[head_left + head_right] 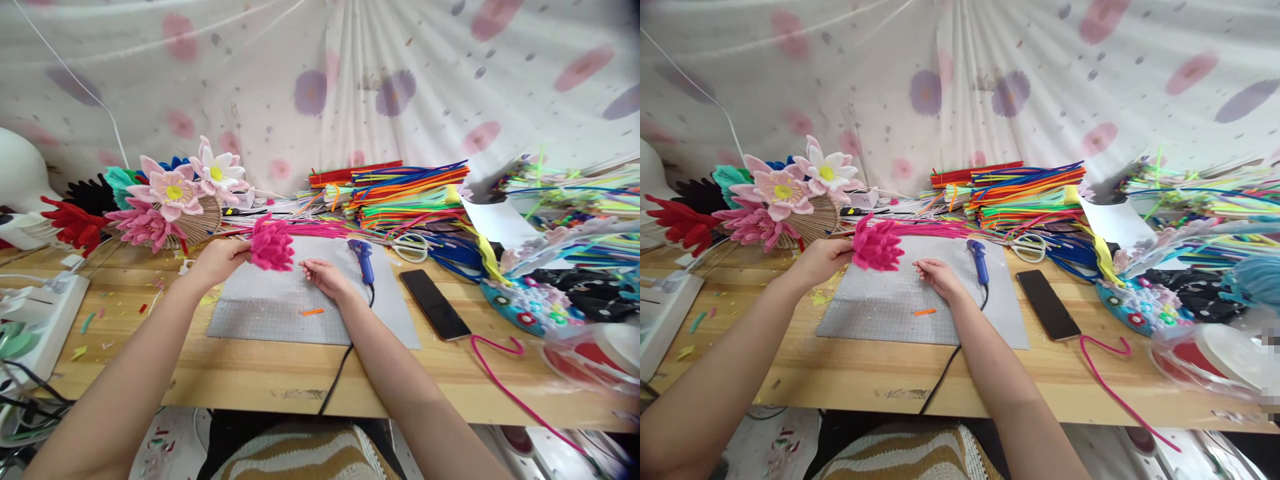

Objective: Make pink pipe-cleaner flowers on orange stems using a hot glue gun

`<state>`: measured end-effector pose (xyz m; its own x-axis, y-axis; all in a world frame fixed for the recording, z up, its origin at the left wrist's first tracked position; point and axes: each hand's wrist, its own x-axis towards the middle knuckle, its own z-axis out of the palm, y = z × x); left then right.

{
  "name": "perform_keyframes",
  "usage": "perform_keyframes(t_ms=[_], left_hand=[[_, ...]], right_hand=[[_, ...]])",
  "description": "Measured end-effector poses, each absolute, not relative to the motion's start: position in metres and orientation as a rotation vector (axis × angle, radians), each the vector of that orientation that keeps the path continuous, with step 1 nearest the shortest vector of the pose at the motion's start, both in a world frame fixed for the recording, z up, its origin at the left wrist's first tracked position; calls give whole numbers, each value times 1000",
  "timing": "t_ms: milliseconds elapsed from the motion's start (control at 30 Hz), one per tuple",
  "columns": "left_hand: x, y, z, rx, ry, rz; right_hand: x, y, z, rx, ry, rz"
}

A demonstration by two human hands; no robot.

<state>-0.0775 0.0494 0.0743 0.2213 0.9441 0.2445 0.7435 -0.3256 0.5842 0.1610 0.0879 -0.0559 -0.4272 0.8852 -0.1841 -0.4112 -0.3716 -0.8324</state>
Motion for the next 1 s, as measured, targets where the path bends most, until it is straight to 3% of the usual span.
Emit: perform_keyframes(t_ms=[167, 367, 533, 700, 1000], left_hand=[[-67, 57, 69, 1831, 1717, 798], [-50, 57, 29, 1032, 1452, 1081], [-35, 56, -5, 690, 1210, 1268], [-35, 61, -26, 365, 960, 1372], [-60, 67, -28, 188, 706, 1425]], right_hand=[[161, 86, -54, -825, -948, 1877], [154, 81, -52, -1011, -1378, 1638], [161, 75, -30, -983, -2143, 1485], [178, 62, -14, -953, -2803, 1062], [175, 90, -24, -1361, -2459, 639]])
